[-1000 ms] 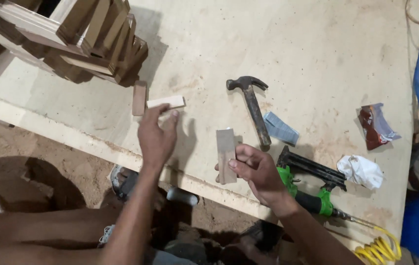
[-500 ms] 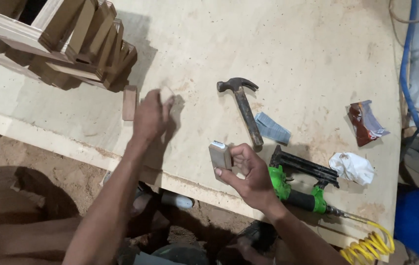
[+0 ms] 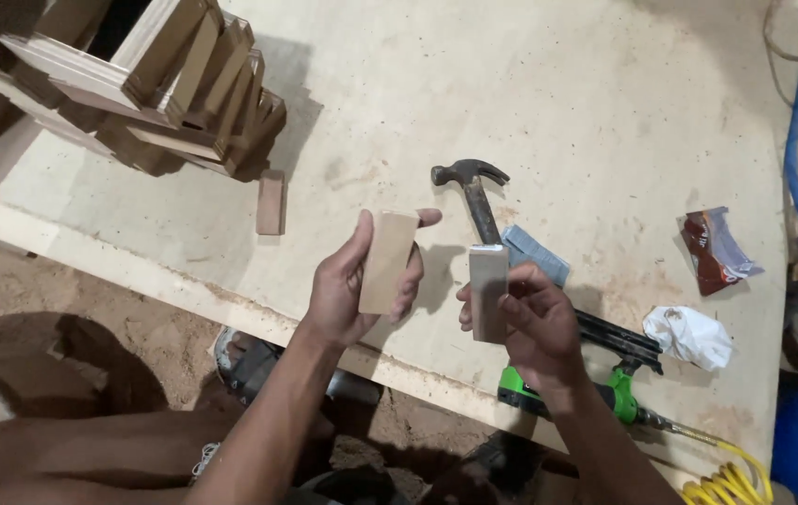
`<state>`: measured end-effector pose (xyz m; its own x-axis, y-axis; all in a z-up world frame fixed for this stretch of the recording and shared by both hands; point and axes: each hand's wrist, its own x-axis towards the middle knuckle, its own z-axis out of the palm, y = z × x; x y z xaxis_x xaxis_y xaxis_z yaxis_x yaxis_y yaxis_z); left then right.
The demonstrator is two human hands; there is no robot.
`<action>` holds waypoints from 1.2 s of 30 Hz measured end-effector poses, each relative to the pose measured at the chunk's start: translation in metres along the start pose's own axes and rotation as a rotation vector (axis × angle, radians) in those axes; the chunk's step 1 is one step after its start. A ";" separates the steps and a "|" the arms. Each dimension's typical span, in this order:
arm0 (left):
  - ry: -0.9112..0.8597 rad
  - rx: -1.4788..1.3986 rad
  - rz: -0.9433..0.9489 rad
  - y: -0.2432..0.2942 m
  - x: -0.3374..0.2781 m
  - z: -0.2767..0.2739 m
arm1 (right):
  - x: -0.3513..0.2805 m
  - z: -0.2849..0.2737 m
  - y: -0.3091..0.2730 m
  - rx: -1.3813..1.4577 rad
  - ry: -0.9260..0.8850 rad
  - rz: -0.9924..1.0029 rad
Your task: Assembling small wooden components using a pneumatic nail gun and hammer on a workbench.
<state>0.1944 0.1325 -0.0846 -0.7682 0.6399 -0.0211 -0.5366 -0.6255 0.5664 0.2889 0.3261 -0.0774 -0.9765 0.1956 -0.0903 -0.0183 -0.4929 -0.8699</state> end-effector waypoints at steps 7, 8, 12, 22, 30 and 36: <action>0.085 0.070 0.058 -0.007 -0.008 0.002 | -0.001 -0.016 0.007 0.036 -0.034 -0.058; 0.086 0.069 0.064 -0.011 -0.008 -0.003 | -0.001 -0.019 0.007 0.034 -0.040 -0.056; 0.118 0.131 0.112 -0.003 -0.013 0.012 | -0.001 -0.025 0.004 0.026 -0.117 -0.099; 0.048 1.462 0.226 0.021 -0.013 -0.002 | 0.005 -0.035 0.034 -0.580 0.003 -0.103; -0.064 1.602 0.004 0.017 -0.014 0.004 | 0.010 -0.053 0.096 -0.669 0.050 0.239; -0.210 1.724 0.086 -0.011 0.003 -0.002 | 0.006 -0.056 0.107 -0.694 0.091 0.111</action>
<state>0.1975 0.1406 -0.0926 -0.6423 0.7630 0.0734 0.5647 0.4063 0.7183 0.2929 0.3222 -0.1982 -0.9424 0.2600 -0.2105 0.2511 0.1339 -0.9587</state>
